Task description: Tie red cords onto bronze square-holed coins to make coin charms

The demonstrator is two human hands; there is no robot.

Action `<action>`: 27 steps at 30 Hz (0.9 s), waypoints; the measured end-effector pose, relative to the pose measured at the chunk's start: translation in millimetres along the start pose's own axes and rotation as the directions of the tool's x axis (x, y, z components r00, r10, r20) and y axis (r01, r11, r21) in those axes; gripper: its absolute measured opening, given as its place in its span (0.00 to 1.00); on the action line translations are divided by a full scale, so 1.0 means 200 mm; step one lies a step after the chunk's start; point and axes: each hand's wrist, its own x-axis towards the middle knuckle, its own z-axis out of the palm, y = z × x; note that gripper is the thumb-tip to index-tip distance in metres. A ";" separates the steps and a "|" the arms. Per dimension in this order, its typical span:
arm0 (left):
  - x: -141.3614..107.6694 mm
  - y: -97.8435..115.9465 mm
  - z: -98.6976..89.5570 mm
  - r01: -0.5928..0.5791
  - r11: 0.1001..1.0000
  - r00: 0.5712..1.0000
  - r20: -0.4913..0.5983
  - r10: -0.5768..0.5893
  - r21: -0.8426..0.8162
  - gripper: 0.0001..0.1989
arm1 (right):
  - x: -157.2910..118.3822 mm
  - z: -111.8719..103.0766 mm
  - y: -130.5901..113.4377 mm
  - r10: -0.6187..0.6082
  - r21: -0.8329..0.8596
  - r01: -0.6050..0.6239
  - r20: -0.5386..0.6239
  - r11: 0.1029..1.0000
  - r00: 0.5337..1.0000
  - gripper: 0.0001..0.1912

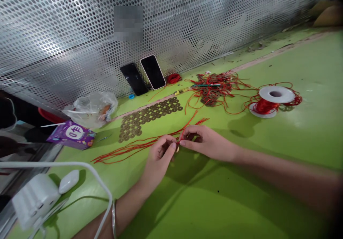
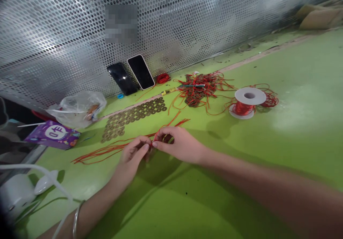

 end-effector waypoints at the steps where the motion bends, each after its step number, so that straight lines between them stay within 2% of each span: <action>1: 0.00 0.00 0.00 0.009 1.000 1.000 0.001 -0.009 -0.010 0.09 | 0.00 0.00 0.00 0.000 0.002 0.000 -0.001 1.000 1.000 0.08; 16: 0.00 -0.03 0.00 -0.042 0.996 0.999 0.006 0.042 0.073 0.05 | 0.00 -0.01 -0.01 0.048 0.053 -0.050 0.040 0.997 0.998 0.07; 27: 0.00 -0.02 0.00 -0.014 0.999 1.000 0.028 0.013 0.033 0.06 | 0.00 -0.01 -0.01 0.045 0.065 -0.048 0.045 0.997 0.998 0.09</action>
